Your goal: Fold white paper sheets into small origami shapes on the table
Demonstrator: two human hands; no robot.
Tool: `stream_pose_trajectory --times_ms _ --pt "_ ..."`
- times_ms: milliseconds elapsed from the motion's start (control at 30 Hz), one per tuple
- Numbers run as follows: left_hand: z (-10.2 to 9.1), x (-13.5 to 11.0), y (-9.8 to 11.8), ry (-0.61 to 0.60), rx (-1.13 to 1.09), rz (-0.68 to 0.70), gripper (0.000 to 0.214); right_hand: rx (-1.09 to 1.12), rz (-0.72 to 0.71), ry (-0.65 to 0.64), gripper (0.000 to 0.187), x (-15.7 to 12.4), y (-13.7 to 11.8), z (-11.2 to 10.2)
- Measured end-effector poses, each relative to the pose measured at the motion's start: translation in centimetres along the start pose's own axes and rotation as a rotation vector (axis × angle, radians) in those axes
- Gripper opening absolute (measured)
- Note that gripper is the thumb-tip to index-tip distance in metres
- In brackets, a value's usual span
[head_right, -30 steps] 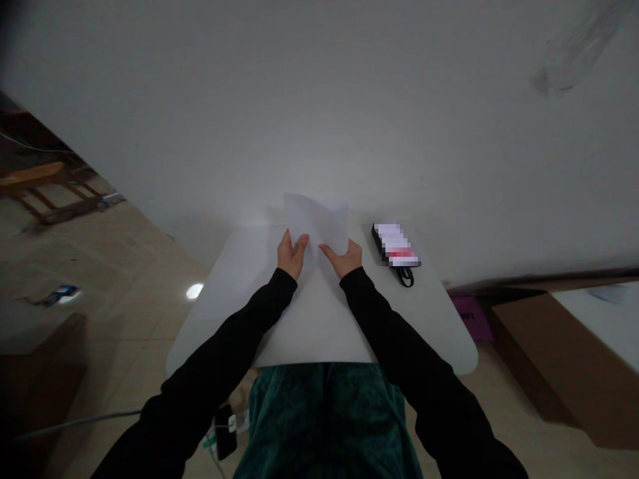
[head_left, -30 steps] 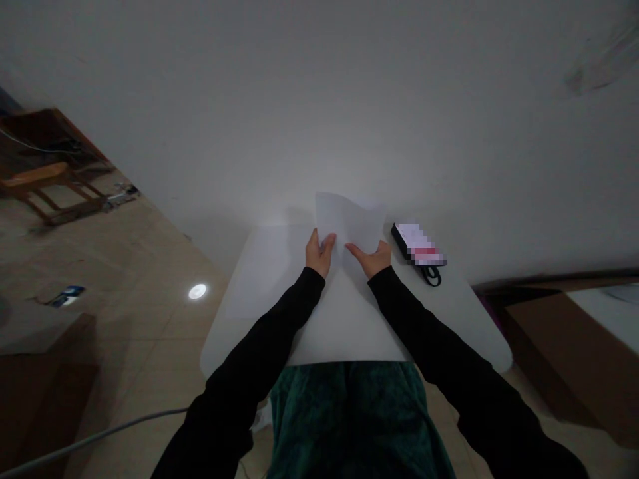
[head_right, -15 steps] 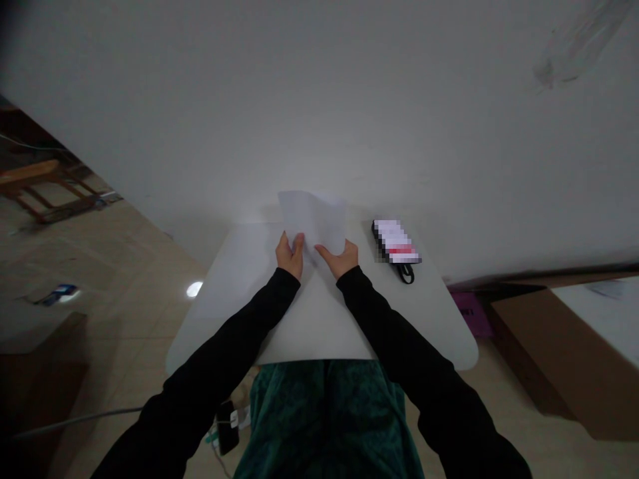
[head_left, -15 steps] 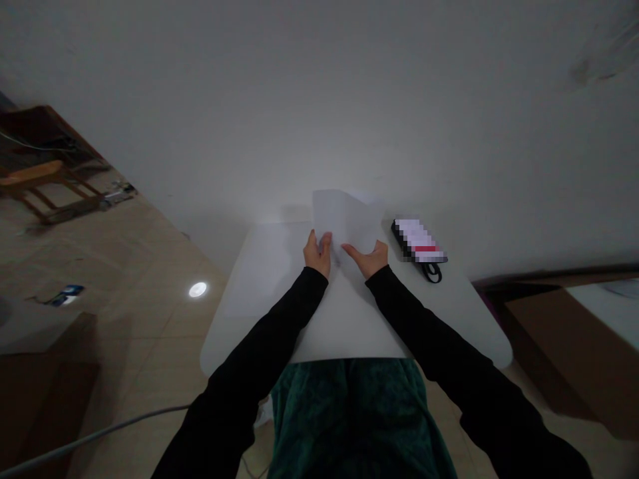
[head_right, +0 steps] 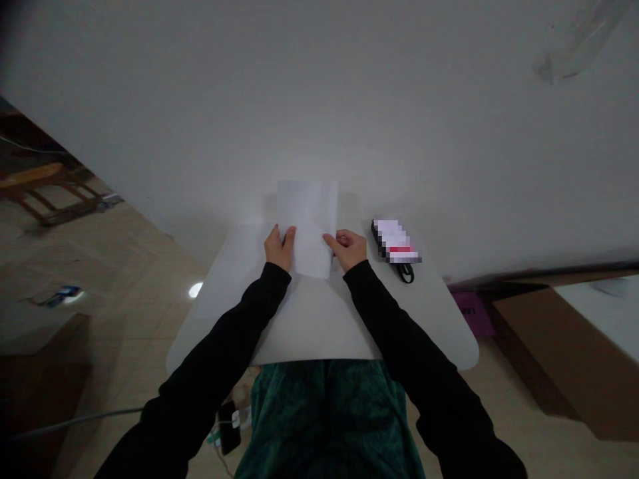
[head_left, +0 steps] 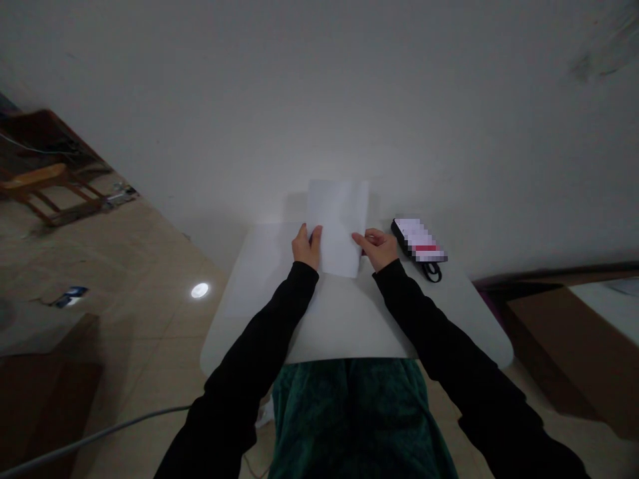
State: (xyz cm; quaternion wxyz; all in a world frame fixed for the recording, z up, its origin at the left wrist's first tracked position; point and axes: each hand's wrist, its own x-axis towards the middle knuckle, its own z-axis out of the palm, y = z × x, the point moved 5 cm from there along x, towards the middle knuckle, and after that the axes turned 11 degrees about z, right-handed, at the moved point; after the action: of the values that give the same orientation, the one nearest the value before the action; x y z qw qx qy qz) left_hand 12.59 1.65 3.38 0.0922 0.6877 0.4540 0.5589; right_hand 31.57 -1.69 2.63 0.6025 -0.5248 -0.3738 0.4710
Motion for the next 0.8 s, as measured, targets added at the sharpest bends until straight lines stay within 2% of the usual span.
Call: stream_pose_trajectory --times_ms 167,267,333,500,667,800 --pt "0.7 0.1 0.0 -0.144 0.032 0.036 0.035 0.015 0.034 0.015 0.042 0.9 -0.8 -1.3" --pt "0.7 0.2 0.0 -0.153 0.055 0.046 0.034 0.050 0.033 0.096 0.039 1.7 -1.3 -2.7" --pt "0.7 0.2 0.0 -0.163 0.075 0.052 0.034 0.083 0.042 0.102 0.038 2.1 -1.3 -3.2" --pt "1.2 -0.1 0.1 -0.247 0.037 0.077 0.035 0.082 0.055 0.024 0.039 2.3 -0.8 -3.0" --pt "0.9 0.1 0.2 -0.232 -0.047 0.081 0.032 0.155 0.091 0.082 0.034 2.5 -1.0 -3.5" --pt "0.9 0.0 0.2 -0.243 -0.112 0.065 0.034 0.188 0.019 0.092 0.041 2.4 -1.6 -3.5"
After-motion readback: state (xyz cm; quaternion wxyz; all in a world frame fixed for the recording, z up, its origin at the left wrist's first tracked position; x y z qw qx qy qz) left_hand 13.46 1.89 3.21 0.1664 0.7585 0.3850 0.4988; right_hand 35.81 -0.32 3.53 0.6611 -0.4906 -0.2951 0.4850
